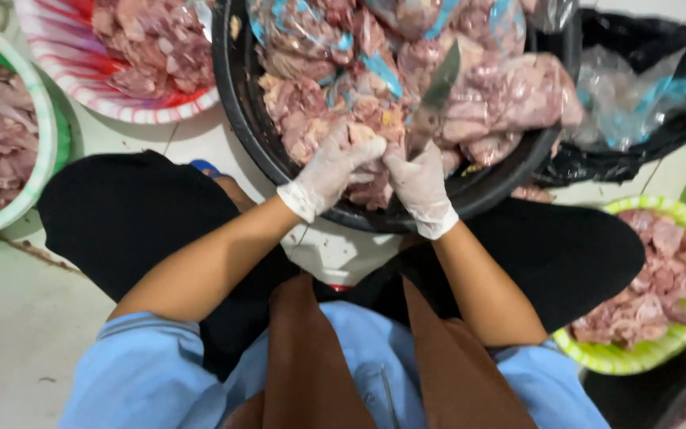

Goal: Cutting and sorting raw chicken meat from a large basin into smaller containers for processing.

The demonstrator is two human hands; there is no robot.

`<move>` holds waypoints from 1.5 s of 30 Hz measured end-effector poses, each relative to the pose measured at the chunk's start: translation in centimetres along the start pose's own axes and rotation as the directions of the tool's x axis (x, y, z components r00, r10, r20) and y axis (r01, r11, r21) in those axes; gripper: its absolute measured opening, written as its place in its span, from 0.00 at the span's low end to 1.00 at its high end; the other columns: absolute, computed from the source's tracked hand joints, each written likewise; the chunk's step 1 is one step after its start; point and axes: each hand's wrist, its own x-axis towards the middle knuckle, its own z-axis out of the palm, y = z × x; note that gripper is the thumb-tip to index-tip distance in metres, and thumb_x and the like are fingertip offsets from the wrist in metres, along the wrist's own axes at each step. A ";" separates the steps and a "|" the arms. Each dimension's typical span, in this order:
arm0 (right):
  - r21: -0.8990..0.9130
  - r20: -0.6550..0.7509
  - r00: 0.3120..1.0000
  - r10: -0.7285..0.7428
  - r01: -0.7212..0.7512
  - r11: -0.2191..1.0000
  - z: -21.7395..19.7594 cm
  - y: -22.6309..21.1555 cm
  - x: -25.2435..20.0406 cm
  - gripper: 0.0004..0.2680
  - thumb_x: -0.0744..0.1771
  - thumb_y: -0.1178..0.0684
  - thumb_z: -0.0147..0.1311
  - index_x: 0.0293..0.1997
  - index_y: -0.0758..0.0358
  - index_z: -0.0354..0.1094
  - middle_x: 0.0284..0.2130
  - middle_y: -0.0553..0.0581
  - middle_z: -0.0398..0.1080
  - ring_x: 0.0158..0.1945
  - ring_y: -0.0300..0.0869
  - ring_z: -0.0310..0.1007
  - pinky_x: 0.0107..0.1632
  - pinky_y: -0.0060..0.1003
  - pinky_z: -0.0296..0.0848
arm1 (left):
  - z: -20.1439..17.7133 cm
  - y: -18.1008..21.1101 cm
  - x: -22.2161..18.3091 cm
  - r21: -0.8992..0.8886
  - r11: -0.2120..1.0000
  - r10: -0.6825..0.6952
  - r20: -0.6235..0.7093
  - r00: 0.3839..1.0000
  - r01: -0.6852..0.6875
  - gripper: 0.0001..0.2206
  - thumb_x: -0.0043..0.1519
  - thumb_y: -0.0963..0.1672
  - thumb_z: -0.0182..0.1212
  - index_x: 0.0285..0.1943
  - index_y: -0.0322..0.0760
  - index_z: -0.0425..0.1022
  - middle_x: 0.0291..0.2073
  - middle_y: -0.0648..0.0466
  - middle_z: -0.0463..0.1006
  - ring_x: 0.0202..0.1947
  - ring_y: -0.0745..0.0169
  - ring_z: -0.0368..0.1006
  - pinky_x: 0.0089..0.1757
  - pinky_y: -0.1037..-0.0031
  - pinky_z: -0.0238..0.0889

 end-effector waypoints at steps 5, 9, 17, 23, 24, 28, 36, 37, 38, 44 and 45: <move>-0.114 -0.065 0.995 -0.079 0.071 0.991 -0.5 2.2 -0.1 0.07 0.61 0.58 0.49 0.18 0.64 0.63 0.11 0.54 0.61 0.18 0.37 0.60 0.23 0.31 0.62 | -0.8 -2.8 3.1 -0.018 0.998 0.056 -0.102 0.993 -0.058 0.14 0.52 0.39 0.65 0.30 0.40 0.58 0.29 0.55 0.72 0.23 0.61 0.74 0.27 0.69 0.76; 0.242 -0.110 0.992 0.060 -0.032 0.970 -1.1 -2.8 -0.4 0.08 0.62 0.60 0.49 0.19 0.65 0.60 0.12 0.60 0.59 0.15 0.37 0.57 0.24 0.27 0.65 | -1.0 -0.7 3.4 0.094 0.981 0.181 -0.091 0.979 -0.172 0.12 0.52 0.39 0.63 0.31 0.38 0.60 0.24 0.54 0.70 0.22 0.64 0.73 0.25 0.75 0.75; -0.102 0.219 0.962 -0.162 0.188 0.977 -1.0 -2.6 -1.3 0.21 0.63 0.59 0.54 0.61 0.70 0.53 0.48 0.72 0.61 0.59 0.49 0.56 0.62 0.46 0.53 | -2.6 -0.5 3.5 0.133 0.969 0.179 0.212 0.961 -0.210 0.26 0.44 0.34 0.69 0.50 0.37 0.62 0.36 0.49 0.70 0.38 0.58 0.74 0.39 0.75 0.77; 0.197 -0.074 0.966 0.248 -0.230 0.953 -0.2 -0.9 -0.9 0.04 0.61 0.54 0.57 0.29 0.60 0.67 0.18 0.48 0.61 0.17 0.33 0.57 0.17 0.28 0.60 | -1.7 -1.9 3.3 -0.323 0.945 -0.065 -0.032 0.997 0.052 0.15 0.51 0.40 0.69 0.45 0.43 0.71 0.36 0.55 0.78 0.28 0.66 0.74 0.26 0.83 0.70; 0.199 -0.077 0.967 0.245 -0.226 0.954 0.2 -1.1 -0.8 0.04 0.61 0.54 0.57 0.29 0.60 0.67 0.18 0.48 0.61 0.17 0.33 0.57 0.17 0.28 0.60 | -0.9 -1.0 2.6 -0.320 0.946 -0.063 -0.029 0.998 0.050 0.15 0.51 0.40 0.69 0.45 0.43 0.71 0.36 0.55 0.78 0.28 0.66 0.74 0.26 0.83 0.70; 0.313 -0.007 0.950 0.313 -0.296 0.903 0.6 -0.9 -1.1 0.06 0.64 0.55 0.53 0.26 0.63 0.63 0.13 0.53 0.57 0.11 0.35 0.55 0.12 0.29 0.57 | -1.6 -4.6 4.5 -0.457 0.876 -0.133 0.076 0.988 0.153 0.11 0.52 0.39 0.64 0.42 0.40 0.71 0.34 0.54 0.78 0.26 0.61 0.75 0.27 0.73 0.75; -0.154 0.352 0.885 -0.305 0.377 0.913 -0.7 -8.0 -1.9 0.18 0.70 0.44 0.30 0.64 0.64 0.46 0.53 0.78 0.58 0.60 0.60 0.56 0.63 0.55 0.50 | -0.6 1.1 2.2 0.049 0.955 0.294 -0.006 0.956 -0.293 0.27 0.47 0.35 0.69 0.55 0.41 0.64 0.39 0.54 0.75 0.36 0.69 0.72 0.37 0.79 0.75; -0.189 0.403 0.877 -0.260 0.357 0.915 -0.5 -9.4 -2.3 0.19 0.70 0.43 0.27 0.64 0.63 0.45 0.50 0.79 0.60 0.57 0.64 0.58 0.61 0.56 0.54 | -0.5 1.4 2.1 0.235 0.930 0.293 -0.008 0.956 -0.283 0.29 0.43 0.37 0.71 0.55 0.46 0.65 0.35 0.57 0.75 0.31 0.72 0.73 0.33 0.83 0.75; -0.224 0.452 0.867 -0.212 0.340 0.913 -0.4 -10.8 -2.8 0.19 0.70 0.42 0.25 0.64 0.62 0.45 0.47 0.80 0.63 0.54 0.67 0.61 0.59 0.57 0.57 | -0.4 1.6 2.0 0.413 0.872 0.292 -0.012 0.956 -0.262 0.31 0.40 0.39 0.73 0.55 0.50 0.67 0.31 0.60 0.76 0.27 0.75 0.73 0.30 0.87 0.74; -0.501 0.372 0.914 0.163 0.050 0.864 1.0 -6.5 -2.6 0.14 0.67 0.34 0.29 0.56 0.35 0.52 0.22 0.55 0.73 0.31 0.48 0.76 0.43 0.40 0.71 | -5.0 -7.1 7.1 0.201 0.875 0.445 0.026 0.895 -0.441 0.20 0.46 0.34 0.62 0.47 0.37 0.66 0.33 0.54 0.74 0.34 0.70 0.71 0.34 0.76 0.73; -0.501 0.376 0.913 0.159 0.056 0.864 1.4 -6.7 -2.6 0.14 0.67 0.34 0.29 0.56 0.35 0.52 0.22 0.55 0.73 0.31 0.48 0.76 0.43 0.40 0.71 | -3.7 -5.5 6.0 0.200 0.873 0.450 0.023 0.893 -0.446 0.20 0.46 0.34 0.62 0.47 0.37 0.66 0.33 0.54 0.74 0.34 0.70 0.71 0.34 0.76 0.73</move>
